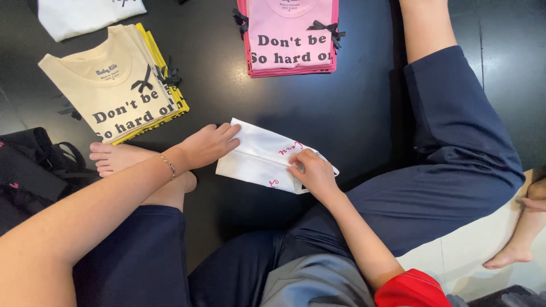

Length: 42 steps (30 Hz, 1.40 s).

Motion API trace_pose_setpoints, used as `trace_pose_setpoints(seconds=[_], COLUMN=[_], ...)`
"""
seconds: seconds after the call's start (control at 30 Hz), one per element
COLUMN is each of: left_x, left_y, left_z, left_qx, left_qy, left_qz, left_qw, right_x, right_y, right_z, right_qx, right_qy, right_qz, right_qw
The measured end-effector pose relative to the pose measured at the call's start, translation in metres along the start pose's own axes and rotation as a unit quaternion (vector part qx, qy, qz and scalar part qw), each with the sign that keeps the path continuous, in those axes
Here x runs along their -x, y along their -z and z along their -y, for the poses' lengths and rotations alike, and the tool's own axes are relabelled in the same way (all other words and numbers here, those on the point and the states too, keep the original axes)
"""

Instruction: Folding baby clothes and placing them into small gift bags and pouches.

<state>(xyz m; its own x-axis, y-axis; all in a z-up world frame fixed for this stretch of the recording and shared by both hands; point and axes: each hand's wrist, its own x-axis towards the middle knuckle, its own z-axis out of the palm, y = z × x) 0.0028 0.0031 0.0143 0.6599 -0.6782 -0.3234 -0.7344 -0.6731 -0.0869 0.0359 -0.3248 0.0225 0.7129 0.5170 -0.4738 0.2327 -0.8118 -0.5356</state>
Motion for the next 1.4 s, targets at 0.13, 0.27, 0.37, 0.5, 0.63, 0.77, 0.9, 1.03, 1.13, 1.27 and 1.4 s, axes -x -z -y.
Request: trace_pose_setpoints(seconds=[0.13,0.27,0.37,0.5,0.63,0.77,0.9,1.03,1.13,1.27,1.4], left_x=[0.003,-0.002,-0.001,-0.001,-0.003,-0.009,-0.027,-0.035,-0.035,-0.018,-0.015], left_y=[0.011,0.008,-0.020,-0.025,-0.006,-0.014,-0.009,0.018,0.029,0.022,-0.016], left_z=[0.001,-0.015,-0.036,-0.045,-0.032,-0.025,-0.018,0.003,0.001,-0.044,-0.093], left_qx=[-0.015,0.037,0.075,0.068,0.039,-0.057,-0.112,-0.245,-0.304,-0.080,0.062], left_qy=[-0.058,-0.106,-0.093,-0.081,-0.095,-0.105,-0.135,-0.104,-0.065,0.000,-0.162], left_qz=[-0.103,-0.136,-0.113,0.057,0.150,0.154,0.208,0.177,0.169,-0.084,-0.265], left_qw=[0.993,0.984,0.986,0.993,0.983,0.981,0.962,0.947,0.935,0.993,0.948], right_x=[0.002,0.003,0.000,0.002,0.010,0.020,0.010,0.002,0.005,0.013,0.002], right_y=[-0.002,-0.017,-0.032,-0.010,0.020,0.015,-0.011,-0.026,-0.028,0.001,0.020], right_z=[0.004,0.004,-0.005,-0.004,-0.005,-0.010,-0.006,-0.010,-0.011,0.009,-0.004], right_qx=[-0.001,0.001,-0.001,-0.006,-0.010,-0.031,-0.063,-0.111,-0.187,0.005,0.124], right_qy=[0.002,0.011,-0.015,-0.029,-0.112,-0.129,-0.117,-0.142,-0.173,-0.071,0.113], right_qz=[-0.019,-0.020,-0.024,-0.030,-0.102,-0.110,-0.101,-0.058,-0.030,-0.080,-0.073], right_qw=[1.000,1.000,1.000,0.999,0.988,0.985,0.986,0.982,0.967,0.994,0.983])
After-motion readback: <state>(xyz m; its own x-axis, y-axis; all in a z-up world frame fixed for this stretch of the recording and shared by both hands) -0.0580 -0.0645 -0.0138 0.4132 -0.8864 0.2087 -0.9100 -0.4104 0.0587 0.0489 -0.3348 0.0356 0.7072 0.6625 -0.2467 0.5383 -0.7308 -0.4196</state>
